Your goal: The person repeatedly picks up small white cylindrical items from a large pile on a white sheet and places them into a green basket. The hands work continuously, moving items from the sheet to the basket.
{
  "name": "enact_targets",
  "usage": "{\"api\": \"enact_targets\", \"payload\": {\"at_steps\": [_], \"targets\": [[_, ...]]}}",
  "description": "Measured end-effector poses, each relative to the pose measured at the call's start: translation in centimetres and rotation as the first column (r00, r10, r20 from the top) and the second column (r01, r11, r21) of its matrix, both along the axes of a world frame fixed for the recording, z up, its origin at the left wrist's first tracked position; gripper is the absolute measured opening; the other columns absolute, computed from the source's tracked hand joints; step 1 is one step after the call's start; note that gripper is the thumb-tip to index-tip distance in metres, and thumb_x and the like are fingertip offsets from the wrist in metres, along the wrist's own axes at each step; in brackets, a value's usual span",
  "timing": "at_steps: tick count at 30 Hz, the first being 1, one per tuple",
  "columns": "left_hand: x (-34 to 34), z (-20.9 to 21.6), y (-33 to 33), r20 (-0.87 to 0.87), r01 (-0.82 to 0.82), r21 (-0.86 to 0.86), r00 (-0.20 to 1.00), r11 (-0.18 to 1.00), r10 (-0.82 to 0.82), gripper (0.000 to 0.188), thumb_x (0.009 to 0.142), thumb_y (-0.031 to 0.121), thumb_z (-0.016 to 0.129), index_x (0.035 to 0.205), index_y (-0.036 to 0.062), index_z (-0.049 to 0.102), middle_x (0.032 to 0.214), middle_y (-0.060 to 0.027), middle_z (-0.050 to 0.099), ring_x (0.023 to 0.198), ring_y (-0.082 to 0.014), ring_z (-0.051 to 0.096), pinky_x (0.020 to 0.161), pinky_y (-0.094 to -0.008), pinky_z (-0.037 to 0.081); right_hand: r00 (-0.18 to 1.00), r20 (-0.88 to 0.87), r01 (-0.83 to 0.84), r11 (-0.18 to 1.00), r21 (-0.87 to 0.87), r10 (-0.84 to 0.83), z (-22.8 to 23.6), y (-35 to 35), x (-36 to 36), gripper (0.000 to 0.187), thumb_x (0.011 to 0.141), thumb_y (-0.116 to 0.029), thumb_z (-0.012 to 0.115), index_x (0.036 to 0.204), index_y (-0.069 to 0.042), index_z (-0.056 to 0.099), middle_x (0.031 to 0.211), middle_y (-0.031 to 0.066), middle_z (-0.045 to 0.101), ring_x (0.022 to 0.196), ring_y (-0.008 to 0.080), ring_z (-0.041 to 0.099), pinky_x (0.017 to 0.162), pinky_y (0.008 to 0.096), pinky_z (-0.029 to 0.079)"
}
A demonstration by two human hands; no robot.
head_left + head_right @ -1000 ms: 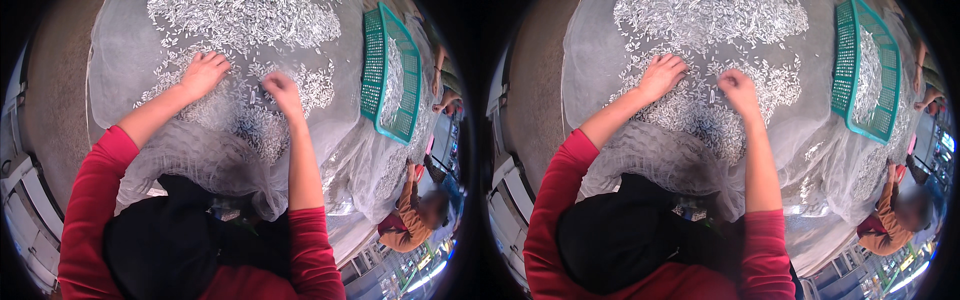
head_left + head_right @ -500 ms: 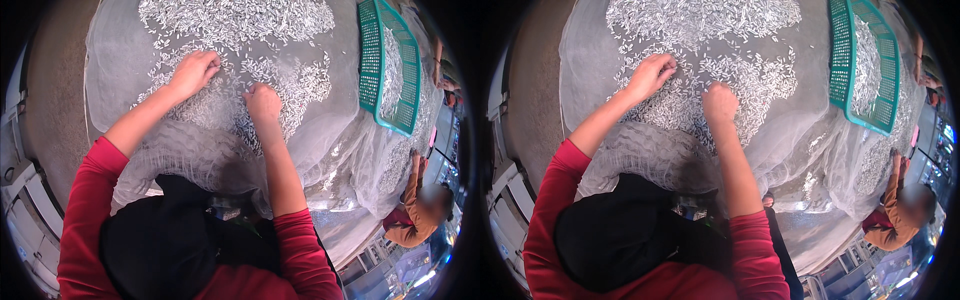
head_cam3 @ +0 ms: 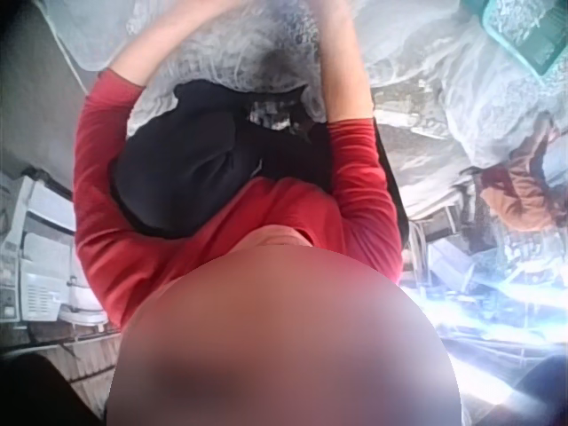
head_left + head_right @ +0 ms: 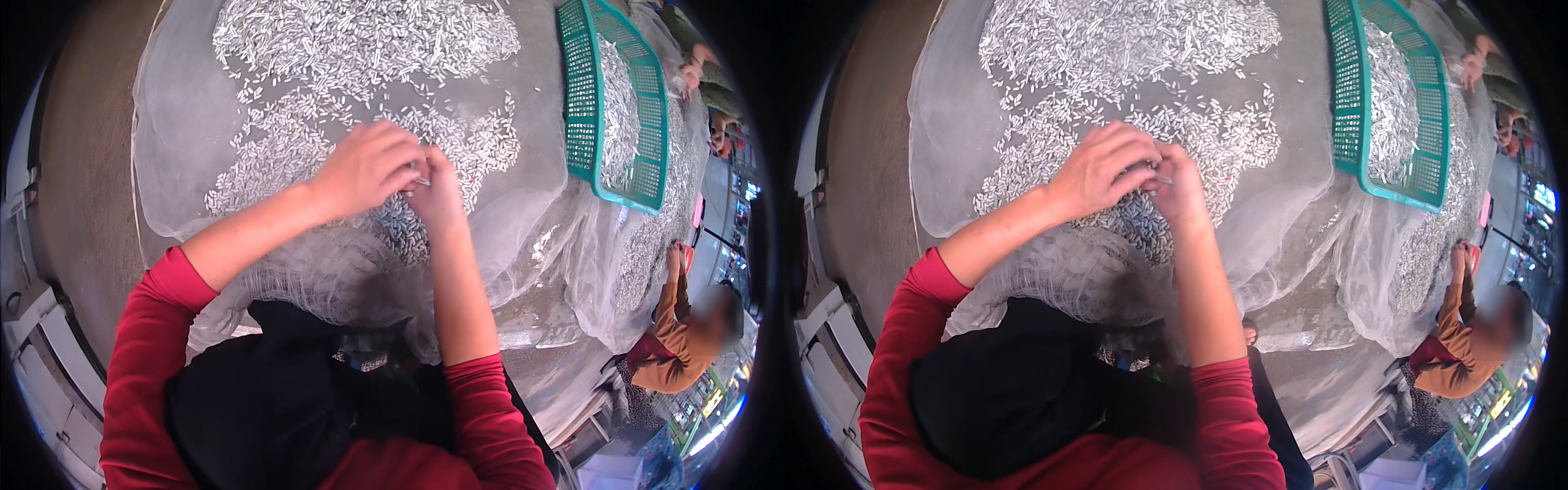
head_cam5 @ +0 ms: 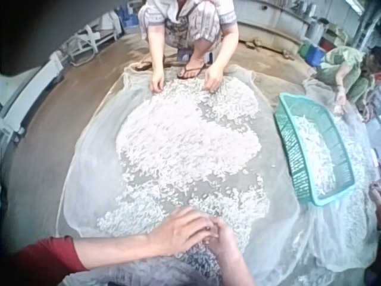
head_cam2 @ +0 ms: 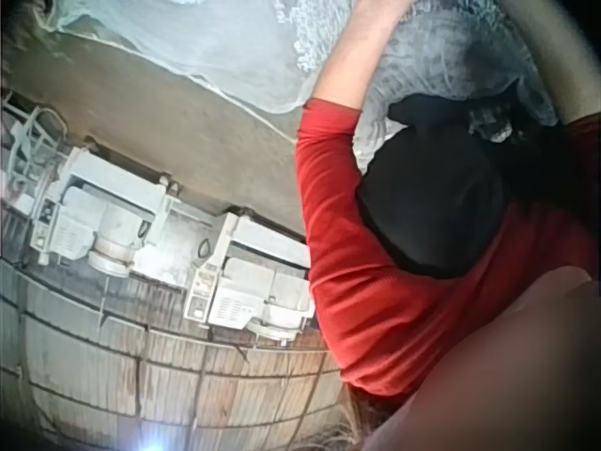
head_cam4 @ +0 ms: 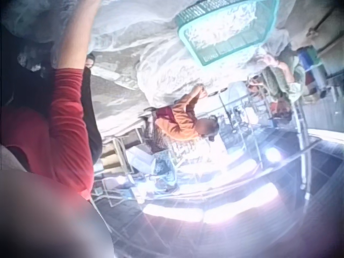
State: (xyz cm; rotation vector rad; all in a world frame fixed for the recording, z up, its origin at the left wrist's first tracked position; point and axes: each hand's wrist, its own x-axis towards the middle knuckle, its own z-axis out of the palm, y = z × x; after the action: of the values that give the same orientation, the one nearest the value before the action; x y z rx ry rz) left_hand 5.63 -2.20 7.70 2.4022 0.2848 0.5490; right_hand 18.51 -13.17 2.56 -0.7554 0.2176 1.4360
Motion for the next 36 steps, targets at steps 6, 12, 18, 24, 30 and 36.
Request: {"api": "enact_targets", "payload": {"at_steps": [6,12,18,24,30,36], "targets": [[-4.8,-1.1,9.4,-0.012,-0.388,0.012,0.922,0.922,0.388,0.013,0.086,0.011,0.057,0.096,0.0048,0.063,0.095,-0.0105,0.063,0.095,-0.0276,0.058,0.084,-0.0383,0.046,0.028,0.994,0.612,0.788,0.066,-0.105,7.4,-4.6,21.3,0.020,0.090,-0.025,0.052,0.092,-0.006,0.061,0.076,0.0017,0.056,0.063,0.0106,0.049,0.056,0.0242,0.041],[-10.0,-3.5,13.5,-0.193,-0.633,-0.011,0.761,0.774,0.619,0.015,0.088,0.009,0.055,0.100,0.0063,0.065,0.099,-0.0102,0.065,0.093,-0.0218,0.062,0.081,-0.0331,0.048,-0.568,0.256,0.743,0.622,-0.249,0.782,10.5,-6.2,32.1,0.042,0.080,-0.022,0.066,0.119,-0.008,0.057,0.112,0.0195,0.057,0.105,0.0336,0.055,0.084,0.0424,0.047],[-8.7,-7.8,11.5,-0.331,-0.492,0.092,0.805,0.865,0.493,0.030,0.080,-0.001,0.052,0.108,0.0075,0.059,0.106,-0.0115,0.057,0.101,-0.0303,0.056,0.091,-0.0367,0.045,-0.501,0.735,0.001,0.849,-0.528,0.457,1.7,2.6,11.4,0.033,0.074,-0.002,0.058,0.106,-0.007,0.064,0.107,0.0167,0.062,0.099,0.0315,0.060,0.087,0.0384,0.048],[-9.2,-8.0,7.9,-0.387,-0.226,-0.061,0.903,0.972,0.186,0.041,0.068,-0.010,0.046,0.106,0.0033,0.054,0.102,-0.0167,0.052,0.103,-0.0358,0.051,0.091,-0.0417,0.043,-0.614,0.745,-0.135,0.895,-0.425,0.261,-5.0,8.2,-6.4,0.035,0.070,0.000,0.053,0.104,-0.009,0.058,0.096,0.0135,0.055,0.094,0.0340,0.053,0.081,0.0428,0.044],[-15.3,-2.9,3.1,-0.467,0.181,-0.370,0.812,0.911,-0.351,0.033,0.068,-0.010,0.048,0.094,0.0047,0.062,0.092,-0.0119,0.058,0.095,-0.0319,0.055,0.088,-0.0402,0.045,-0.528,0.826,-0.601,0.601,-0.527,0.197,0.8,-1.0,-6.9,0.041,0.067,0.007,0.050,0.103,-0.009,0.059,0.100,0.0120,0.057,0.099,0.0335,0.054,0.087,0.0420,0.044],[-13.2,-3.2,6.9,-0.352,0.117,-0.200,0.918,0.973,-0.183,0.028,0.071,-0.009,0.049,0.087,0.0068,0.066,0.093,-0.0089,0.064,0.094,-0.0273,0.059,0.086,-0.0383,0.048,-0.465,0.819,-0.400,0.746,-0.533,0.336,3.0,0.2,4.2,0.042,0.068,0.010,0.051,0.101,-0.010,0.066,0.111,0.0115,0.058,0.105,0.0304,0.057,0.089,0.0396,0.047]]}}
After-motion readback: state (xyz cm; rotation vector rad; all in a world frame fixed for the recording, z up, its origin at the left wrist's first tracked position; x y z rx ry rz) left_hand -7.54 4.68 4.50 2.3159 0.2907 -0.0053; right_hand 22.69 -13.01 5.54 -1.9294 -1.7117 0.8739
